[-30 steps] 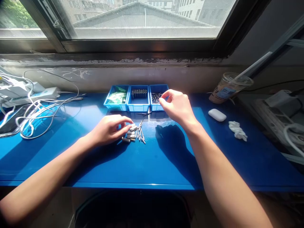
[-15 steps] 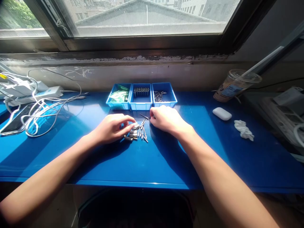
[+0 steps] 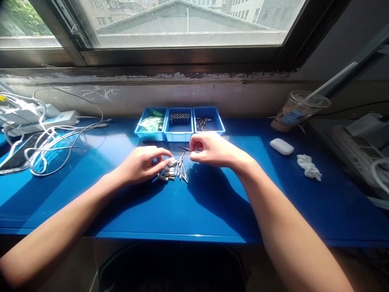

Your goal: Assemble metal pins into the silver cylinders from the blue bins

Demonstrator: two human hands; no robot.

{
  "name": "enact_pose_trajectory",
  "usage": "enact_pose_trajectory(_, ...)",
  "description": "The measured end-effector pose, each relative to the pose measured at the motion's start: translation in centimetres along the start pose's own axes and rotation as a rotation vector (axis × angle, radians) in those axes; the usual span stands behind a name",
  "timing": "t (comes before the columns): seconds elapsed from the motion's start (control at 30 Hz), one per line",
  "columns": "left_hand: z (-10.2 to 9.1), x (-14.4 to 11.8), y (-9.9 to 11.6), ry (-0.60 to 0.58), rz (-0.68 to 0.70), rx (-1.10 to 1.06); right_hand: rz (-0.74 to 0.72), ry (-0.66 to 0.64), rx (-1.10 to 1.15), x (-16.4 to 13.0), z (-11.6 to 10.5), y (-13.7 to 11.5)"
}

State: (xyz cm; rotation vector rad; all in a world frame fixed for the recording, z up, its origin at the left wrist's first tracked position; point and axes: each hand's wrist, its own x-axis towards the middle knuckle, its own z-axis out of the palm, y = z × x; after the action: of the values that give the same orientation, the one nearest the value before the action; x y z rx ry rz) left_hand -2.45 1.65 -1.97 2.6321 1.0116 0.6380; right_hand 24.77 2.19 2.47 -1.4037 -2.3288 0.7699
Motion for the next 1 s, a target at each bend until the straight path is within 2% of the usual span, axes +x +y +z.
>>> enact_pose_trajectory(0.07,0.0,0.0,0.0,0.008,0.001,0.005,-0.065,-0.008,0.344,-0.4,-0.6,-0.4)
enact_pose_trajectory(0.13,0.0,0.0,0.0,0.01,0.001,0.003,-0.14,0.029,0.593,-0.7,-0.9,-0.9)
enact_pose_trajectory(0.23,0.0,0.0,0.0,0.0,-0.012,-0.01,-0.25,0.084,0.78,-0.9,-0.9,-1.3)
enact_pose_trajectory(0.37,-0.1,0.0,0.1,-0.014,-0.028,-0.012,-0.273,0.058,0.965,-0.9,-0.5,-1.4)
enact_pose_trajectory(0.47,-0.2,0.0,0.1,-0.017,-0.037,-0.01,-0.271,0.05,1.013,-1.1,-0.4,-1.5)
enact_pose_trajectory(0.8,-0.2,-0.1,0.1,-0.012,-0.015,-0.008,-0.213,0.19,1.043,-1.5,-1.6,-1.8)
enact_pose_trajectory(1.0,-0.3,0.0,0.1,-0.025,-0.03,-0.009,0.087,0.443,0.968,-0.6,-2.6,0.6)
